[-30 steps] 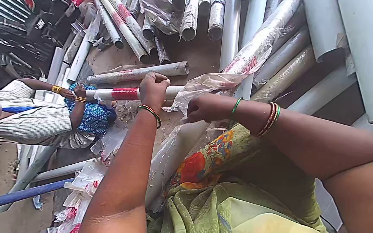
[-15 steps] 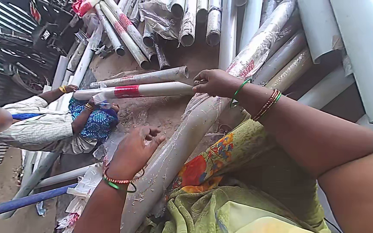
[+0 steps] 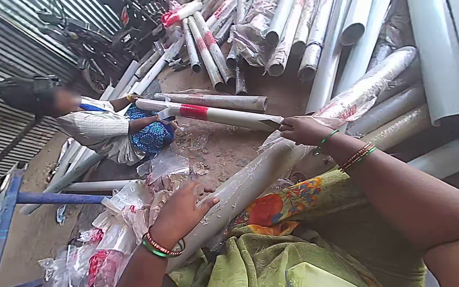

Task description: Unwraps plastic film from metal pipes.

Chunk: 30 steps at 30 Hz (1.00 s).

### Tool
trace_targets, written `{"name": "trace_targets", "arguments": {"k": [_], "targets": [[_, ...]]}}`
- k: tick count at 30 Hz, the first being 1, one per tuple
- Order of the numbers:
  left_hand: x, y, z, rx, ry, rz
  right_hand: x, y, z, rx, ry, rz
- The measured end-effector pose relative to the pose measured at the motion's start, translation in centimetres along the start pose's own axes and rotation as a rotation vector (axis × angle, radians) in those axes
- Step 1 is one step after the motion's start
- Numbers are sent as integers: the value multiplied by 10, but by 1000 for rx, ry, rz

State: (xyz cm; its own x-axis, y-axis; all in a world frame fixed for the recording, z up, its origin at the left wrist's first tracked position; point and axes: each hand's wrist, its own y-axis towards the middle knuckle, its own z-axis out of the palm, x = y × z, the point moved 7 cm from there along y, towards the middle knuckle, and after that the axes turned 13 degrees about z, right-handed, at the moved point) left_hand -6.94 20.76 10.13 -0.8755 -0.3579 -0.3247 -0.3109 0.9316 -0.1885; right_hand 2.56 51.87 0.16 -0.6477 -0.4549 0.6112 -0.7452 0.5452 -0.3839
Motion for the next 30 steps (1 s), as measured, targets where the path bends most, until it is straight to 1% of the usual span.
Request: {"name": "trace_targets", "arguments": {"k": [3, 6, 8, 12, 15, 17, 20, 23, 25, 27, 28, 30], "targets": [[-16, 43, 0, 107, -113, -4, -9, 5, -4, -37, -6, 19], [-22, 96, 13, 194, -201, -53, -25, 13, -13, -47, 108, 97], [-27, 129, 24, 246, -186, -94, -33, 16, -24, -74, 164, 115], [-30, 184, 56, 386, -72, -158, -39, 15, -41, -137, 212, 96], [-29, 215, 86, 451, -99, -226, -33, 11, -43, -119, 222, 40], [-32, 228, 100, 446, -162, -259, -27, 8, -40, -77, 204, 6], [-42, 243, 109, 372, -270, -282, -19, 5, -38, -33, 176, -41], [-52, 251, 110, 237, -368, -331, -15, 1, -41, -39, 184, -81], [-50, 253, 112, 60, -536, -386, -14, -2, -47, -61, 200, -88], [-37, 256, 121, -153, -755, -462, -17, -6, -54, -85, 223, -88], [-32, 257, 122, -224, -839, -492, -20, -7, -56, -93, 231, -80], [-24, 259, 119, -322, -921, -503, -25, -8, -59, -105, 222, -67]]}}
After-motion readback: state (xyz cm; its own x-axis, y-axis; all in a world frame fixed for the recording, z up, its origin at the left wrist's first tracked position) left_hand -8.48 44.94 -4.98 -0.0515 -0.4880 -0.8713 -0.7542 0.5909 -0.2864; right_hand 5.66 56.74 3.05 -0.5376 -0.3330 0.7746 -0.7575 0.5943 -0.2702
